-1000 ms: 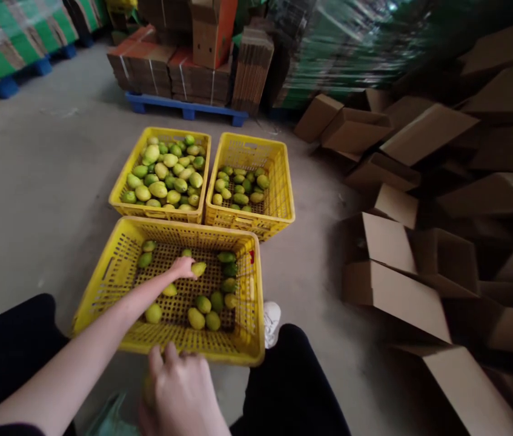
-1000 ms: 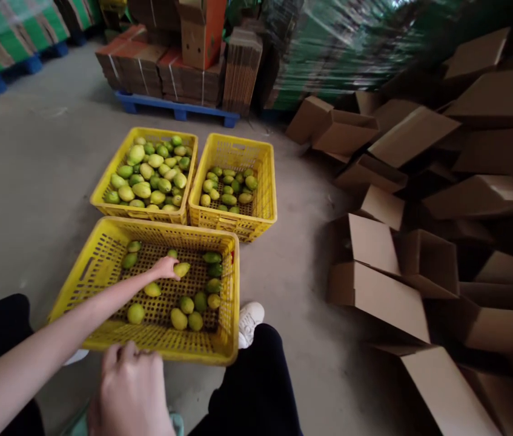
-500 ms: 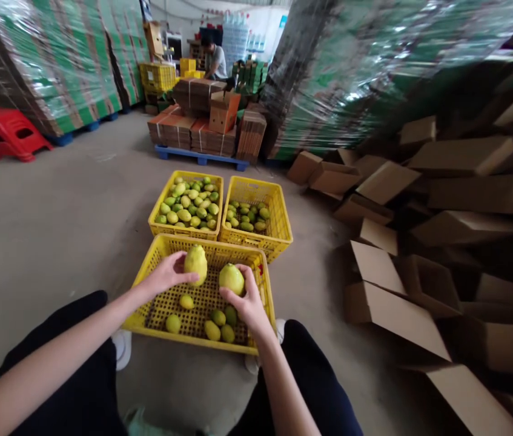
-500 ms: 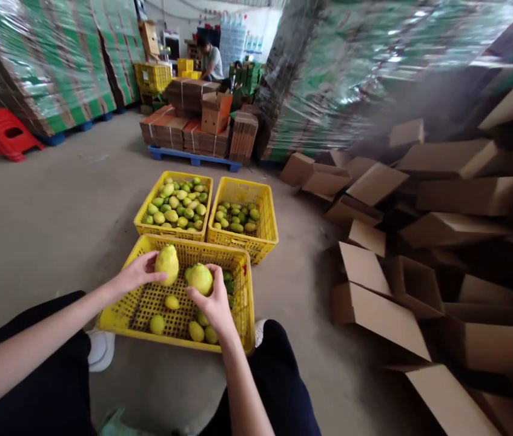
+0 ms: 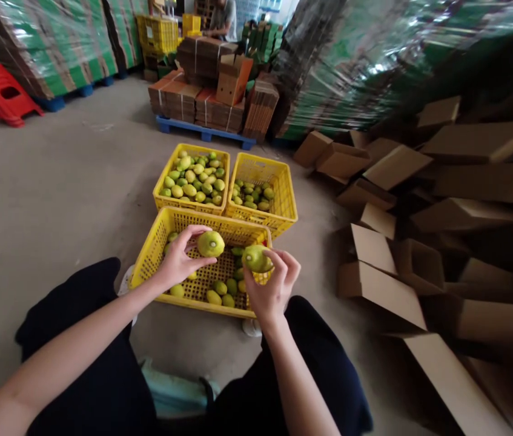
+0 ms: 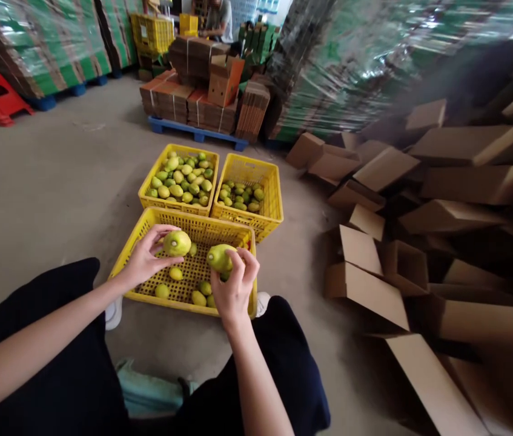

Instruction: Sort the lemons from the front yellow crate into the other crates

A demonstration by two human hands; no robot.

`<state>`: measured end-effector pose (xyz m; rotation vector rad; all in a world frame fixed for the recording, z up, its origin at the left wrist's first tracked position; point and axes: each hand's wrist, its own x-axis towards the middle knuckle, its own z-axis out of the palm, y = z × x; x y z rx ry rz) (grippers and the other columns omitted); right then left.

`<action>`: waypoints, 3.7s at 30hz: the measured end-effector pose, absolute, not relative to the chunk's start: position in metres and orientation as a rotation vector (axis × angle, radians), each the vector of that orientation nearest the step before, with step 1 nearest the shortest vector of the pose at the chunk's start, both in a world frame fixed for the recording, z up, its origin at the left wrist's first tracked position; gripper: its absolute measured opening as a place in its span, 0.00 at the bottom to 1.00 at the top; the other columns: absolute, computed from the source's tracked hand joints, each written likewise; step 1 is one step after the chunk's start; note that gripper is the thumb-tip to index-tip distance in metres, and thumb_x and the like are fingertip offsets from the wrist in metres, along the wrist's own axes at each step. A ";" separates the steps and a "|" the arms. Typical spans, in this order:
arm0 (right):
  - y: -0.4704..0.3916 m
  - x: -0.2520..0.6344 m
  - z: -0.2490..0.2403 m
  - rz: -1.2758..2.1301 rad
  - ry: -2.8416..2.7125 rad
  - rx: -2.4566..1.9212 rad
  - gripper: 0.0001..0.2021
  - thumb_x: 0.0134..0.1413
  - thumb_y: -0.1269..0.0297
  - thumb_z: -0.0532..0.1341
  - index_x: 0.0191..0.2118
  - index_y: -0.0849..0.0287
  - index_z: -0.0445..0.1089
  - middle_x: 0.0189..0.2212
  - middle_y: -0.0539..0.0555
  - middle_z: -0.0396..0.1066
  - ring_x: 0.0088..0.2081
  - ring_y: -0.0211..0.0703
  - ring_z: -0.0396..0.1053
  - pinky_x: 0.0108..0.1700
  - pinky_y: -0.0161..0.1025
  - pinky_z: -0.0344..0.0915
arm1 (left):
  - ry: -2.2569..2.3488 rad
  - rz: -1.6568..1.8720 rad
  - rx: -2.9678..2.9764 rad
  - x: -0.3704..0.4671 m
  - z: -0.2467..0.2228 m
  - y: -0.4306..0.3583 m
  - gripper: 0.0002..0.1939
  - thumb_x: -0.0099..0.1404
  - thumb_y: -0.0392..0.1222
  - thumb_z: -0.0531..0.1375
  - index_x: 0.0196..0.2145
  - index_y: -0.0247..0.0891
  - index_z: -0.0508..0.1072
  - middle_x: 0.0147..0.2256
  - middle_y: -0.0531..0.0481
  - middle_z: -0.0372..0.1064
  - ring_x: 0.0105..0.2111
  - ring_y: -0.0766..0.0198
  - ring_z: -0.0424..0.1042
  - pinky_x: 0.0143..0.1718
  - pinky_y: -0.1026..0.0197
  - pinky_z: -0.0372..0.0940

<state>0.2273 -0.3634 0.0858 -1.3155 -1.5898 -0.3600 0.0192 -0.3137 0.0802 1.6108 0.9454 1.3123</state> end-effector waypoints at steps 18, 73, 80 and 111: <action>-0.369 0.217 0.091 -0.226 -1.806 -1.114 0.31 0.55 0.78 0.59 0.62 0.46 0.58 0.50 0.58 0.66 0.53 0.53 0.74 0.49 0.56 0.78 | 0.794 1.382 1.847 0.014 0.088 -0.320 0.20 0.62 0.39 0.69 0.51 0.43 0.71 0.53 0.43 0.73 0.56 0.56 0.73 0.57 0.49 0.70; -0.341 0.197 0.083 1.907 -0.654 -0.691 0.28 0.37 0.41 0.71 0.43 0.52 0.73 0.36 0.53 0.77 0.43 0.54 0.75 0.40 0.48 0.74 | 0.760 0.802 1.076 0.029 0.078 -0.314 0.31 0.49 0.39 0.75 0.52 0.39 0.73 0.39 0.43 0.75 0.35 0.57 0.75 0.36 0.55 0.71; -0.333 0.191 0.073 1.188 -0.967 -1.209 0.26 0.36 0.55 0.75 0.44 0.53 0.72 0.38 0.52 0.74 0.40 0.50 0.72 0.45 0.49 0.73 | 1.105 1.272 1.348 0.019 0.084 -0.304 0.31 0.45 0.35 0.75 0.49 0.42 0.75 0.52 0.42 0.74 0.51 0.50 0.73 0.54 0.48 0.68; -0.340 0.191 0.094 1.765 -0.617 -1.003 0.14 0.42 0.56 0.62 0.35 0.57 0.67 0.21 0.48 0.70 0.15 0.38 0.63 0.11 0.32 0.50 | 0.973 0.807 0.482 0.028 0.100 -0.309 0.15 0.64 0.44 0.59 0.44 0.33 0.75 0.23 0.50 0.70 0.15 0.67 0.65 0.12 0.69 0.55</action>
